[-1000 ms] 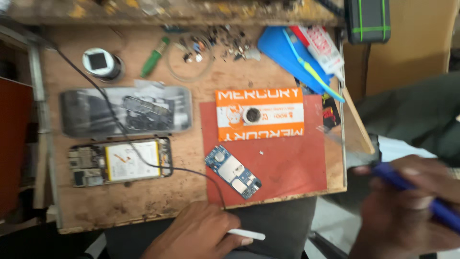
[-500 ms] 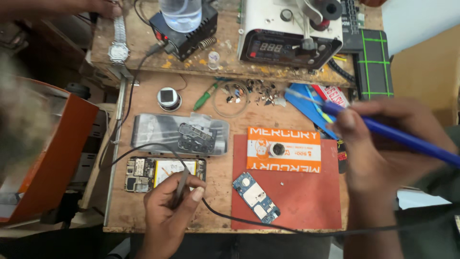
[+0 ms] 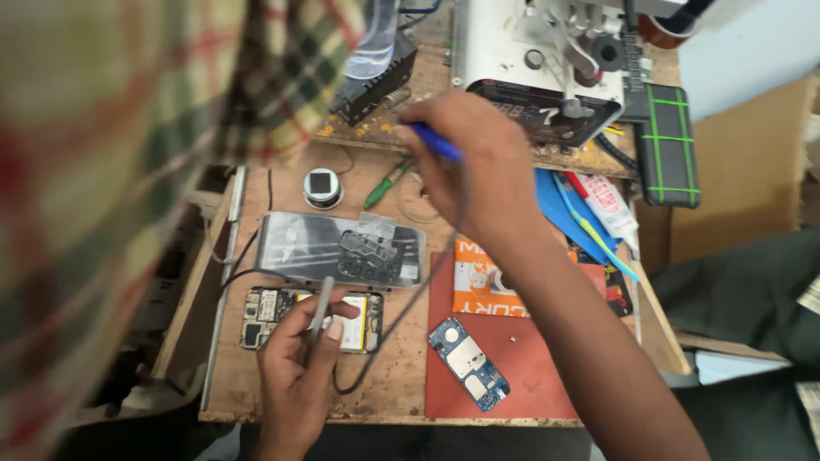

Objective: The person uses a soldering iron and tweezers to apply solder to a small circuit board component. They hold the component steady with tweezers while applying heat and solder, then place the component on the board.

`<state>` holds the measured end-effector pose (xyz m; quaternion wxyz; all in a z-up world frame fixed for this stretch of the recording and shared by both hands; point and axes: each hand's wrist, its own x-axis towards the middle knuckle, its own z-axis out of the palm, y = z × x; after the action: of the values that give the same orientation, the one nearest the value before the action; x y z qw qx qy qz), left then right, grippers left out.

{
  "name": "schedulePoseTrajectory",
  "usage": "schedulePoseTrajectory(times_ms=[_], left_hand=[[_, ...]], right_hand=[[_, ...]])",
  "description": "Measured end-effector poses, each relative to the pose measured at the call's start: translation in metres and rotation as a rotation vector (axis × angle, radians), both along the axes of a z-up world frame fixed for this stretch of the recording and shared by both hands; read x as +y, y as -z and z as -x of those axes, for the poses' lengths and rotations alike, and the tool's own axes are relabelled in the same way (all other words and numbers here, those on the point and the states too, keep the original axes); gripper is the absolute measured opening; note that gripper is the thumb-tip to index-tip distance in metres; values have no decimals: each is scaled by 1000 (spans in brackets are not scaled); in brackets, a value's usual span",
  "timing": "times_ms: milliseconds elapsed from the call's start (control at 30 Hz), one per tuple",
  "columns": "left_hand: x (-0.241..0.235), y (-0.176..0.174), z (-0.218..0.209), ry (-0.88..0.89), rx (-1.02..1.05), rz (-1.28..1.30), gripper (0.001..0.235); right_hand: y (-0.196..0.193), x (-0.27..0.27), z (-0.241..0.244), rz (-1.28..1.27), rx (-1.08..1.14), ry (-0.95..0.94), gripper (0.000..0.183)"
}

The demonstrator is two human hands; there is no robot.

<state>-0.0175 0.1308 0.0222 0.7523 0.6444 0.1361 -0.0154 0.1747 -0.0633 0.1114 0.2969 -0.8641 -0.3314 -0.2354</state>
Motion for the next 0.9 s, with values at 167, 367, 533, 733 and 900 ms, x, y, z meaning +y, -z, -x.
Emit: schedulePoseTrajectory(times_ms=[167, 367, 533, 733, 900], left_hand=[[5, 5, 1, 10, 11, -11, 34], [10, 4, -5, 35, -6, -135, 32], [23, 5, -7, 38, 177, -206, 28], [78, 14, 16, -12, -76, -920, 33], [110, 28, 41, 212, -188, -879, 32]], right_hand=[[10, 21, -6, 276, -86, 76, 12], [26, 58, -18, 689, -231, 155, 7], [19, 66, -32, 630, -220, 189, 15], [-15, -6, 36, 347, -4, 240, 36], [-22, -92, 128, -30, 567, 348, 16]])
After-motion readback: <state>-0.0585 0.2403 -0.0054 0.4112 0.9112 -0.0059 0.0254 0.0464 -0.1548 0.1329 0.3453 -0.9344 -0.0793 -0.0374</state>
